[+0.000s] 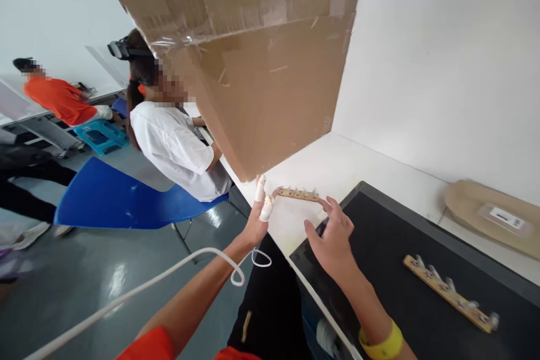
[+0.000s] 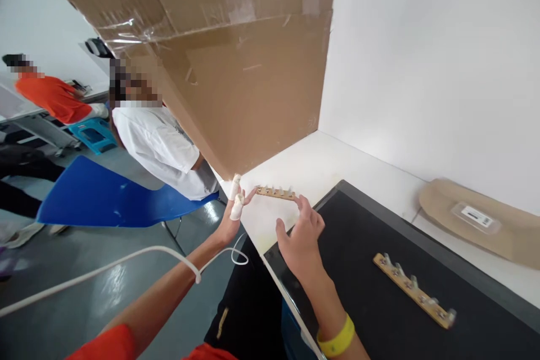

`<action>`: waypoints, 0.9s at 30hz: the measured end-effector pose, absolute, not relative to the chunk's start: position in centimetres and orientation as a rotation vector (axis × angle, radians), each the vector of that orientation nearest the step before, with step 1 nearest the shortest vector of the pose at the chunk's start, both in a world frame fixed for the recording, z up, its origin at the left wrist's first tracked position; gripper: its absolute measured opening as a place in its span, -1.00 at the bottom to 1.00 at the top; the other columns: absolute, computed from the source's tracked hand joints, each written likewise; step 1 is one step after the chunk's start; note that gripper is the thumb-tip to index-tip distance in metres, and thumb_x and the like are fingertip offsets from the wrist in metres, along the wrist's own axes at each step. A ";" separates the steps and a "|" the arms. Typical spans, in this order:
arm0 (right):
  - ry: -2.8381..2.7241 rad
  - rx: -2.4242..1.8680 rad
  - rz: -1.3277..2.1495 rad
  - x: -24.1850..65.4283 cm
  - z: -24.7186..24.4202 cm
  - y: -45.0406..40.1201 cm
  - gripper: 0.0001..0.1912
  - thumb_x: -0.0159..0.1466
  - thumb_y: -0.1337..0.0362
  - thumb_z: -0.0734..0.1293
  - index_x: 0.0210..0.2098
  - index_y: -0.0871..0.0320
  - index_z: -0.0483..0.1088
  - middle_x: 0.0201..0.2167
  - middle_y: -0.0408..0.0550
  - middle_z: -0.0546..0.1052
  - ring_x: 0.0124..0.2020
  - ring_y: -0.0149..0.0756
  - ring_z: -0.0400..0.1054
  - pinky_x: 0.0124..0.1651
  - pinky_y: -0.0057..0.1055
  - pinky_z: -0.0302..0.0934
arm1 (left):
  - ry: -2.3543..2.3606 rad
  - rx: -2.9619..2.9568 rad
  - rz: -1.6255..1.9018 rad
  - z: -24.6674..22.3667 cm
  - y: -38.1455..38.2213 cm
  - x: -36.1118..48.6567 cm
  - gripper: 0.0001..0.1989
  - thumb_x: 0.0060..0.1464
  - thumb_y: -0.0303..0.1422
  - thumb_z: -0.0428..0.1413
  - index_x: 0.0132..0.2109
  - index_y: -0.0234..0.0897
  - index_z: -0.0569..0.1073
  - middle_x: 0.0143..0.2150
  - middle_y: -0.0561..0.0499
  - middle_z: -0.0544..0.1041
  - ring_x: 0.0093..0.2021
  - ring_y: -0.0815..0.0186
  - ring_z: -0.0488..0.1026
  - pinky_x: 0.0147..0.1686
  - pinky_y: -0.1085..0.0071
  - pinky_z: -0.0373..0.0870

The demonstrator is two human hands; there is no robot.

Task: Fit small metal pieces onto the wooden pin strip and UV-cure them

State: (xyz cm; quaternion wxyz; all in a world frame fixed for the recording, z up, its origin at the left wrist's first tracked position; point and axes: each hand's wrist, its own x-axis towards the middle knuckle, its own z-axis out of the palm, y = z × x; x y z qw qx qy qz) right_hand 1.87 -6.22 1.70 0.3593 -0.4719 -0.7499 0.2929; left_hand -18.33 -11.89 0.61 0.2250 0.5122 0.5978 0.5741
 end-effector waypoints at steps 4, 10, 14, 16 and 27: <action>-1.752 -1.310 0.615 7.1 2.8 -9.4 -0.33 0.36 0.03 0.29 0.35 0.22 0.15 0.23 0.30 0.54 0.30 0.18 0.34 0.36 0.16 -0.02 | 1.350 1.465 1.435 2.6 -10.4 -15.3 -0.19 0.37 0.24 -0.11 0.59 0.09 -0.06 0.60 -0.17 0.11 0.47 -0.03 0.34 0.51 -0.10 0.20; -1.543 -1.557 0.304 14.0 2.1 -16.4 -0.38 0.41 -0.03 0.28 0.33 0.17 0.20 0.13 0.28 0.61 0.21 0.22 0.43 0.25 0.11 0.10 | 0.887 1.613 0.999 5.2 -9.9 -10.6 -0.36 0.42 0.16 -0.09 0.54 0.41 -0.02 0.66 0.12 -0.15 0.54 -0.02 0.20 0.55 -0.17 0.02; -1.493 -1.643 0.180 17.0 0.2 -20.0 -0.34 0.40 -0.06 0.31 0.33 0.20 0.22 0.10 0.33 0.62 0.10 0.26 0.49 0.18 0.17 0.19 | 0.722 1.621 0.825 5.4 -10.2 -7.6 -0.36 0.47 0.06 -0.10 0.53 0.46 -0.19 0.67 0.16 -0.35 0.53 0.00 0.22 0.52 -0.16 0.11; -1.420 -1.702 0.142 17.9 -0.5 -21.3 -0.34 0.41 -0.06 0.30 0.33 0.22 0.23 0.07 0.34 0.62 0.09 0.27 0.49 0.18 0.20 0.22 | 0.660 1.614 0.770 5.1 -10.3 -6.3 -0.33 0.46 0.04 -0.06 0.53 0.43 -0.20 0.66 0.16 -0.41 0.52 -0.03 0.25 0.46 -0.13 0.24; -1.448 -1.884 0.034 21.7 -1.9 -21.7 -0.40 0.42 -0.10 0.26 0.27 0.17 0.31 0.05 0.24 0.64 0.09 0.20 0.45 0.16 0.07 0.12 | 0.528 1.717 0.610 2.9 -8.6 -2.1 -0.26 0.48 -0.10 0.01 0.54 0.39 -0.28 0.62 0.08 -0.61 0.52 -0.09 0.21 0.41 -0.09 0.34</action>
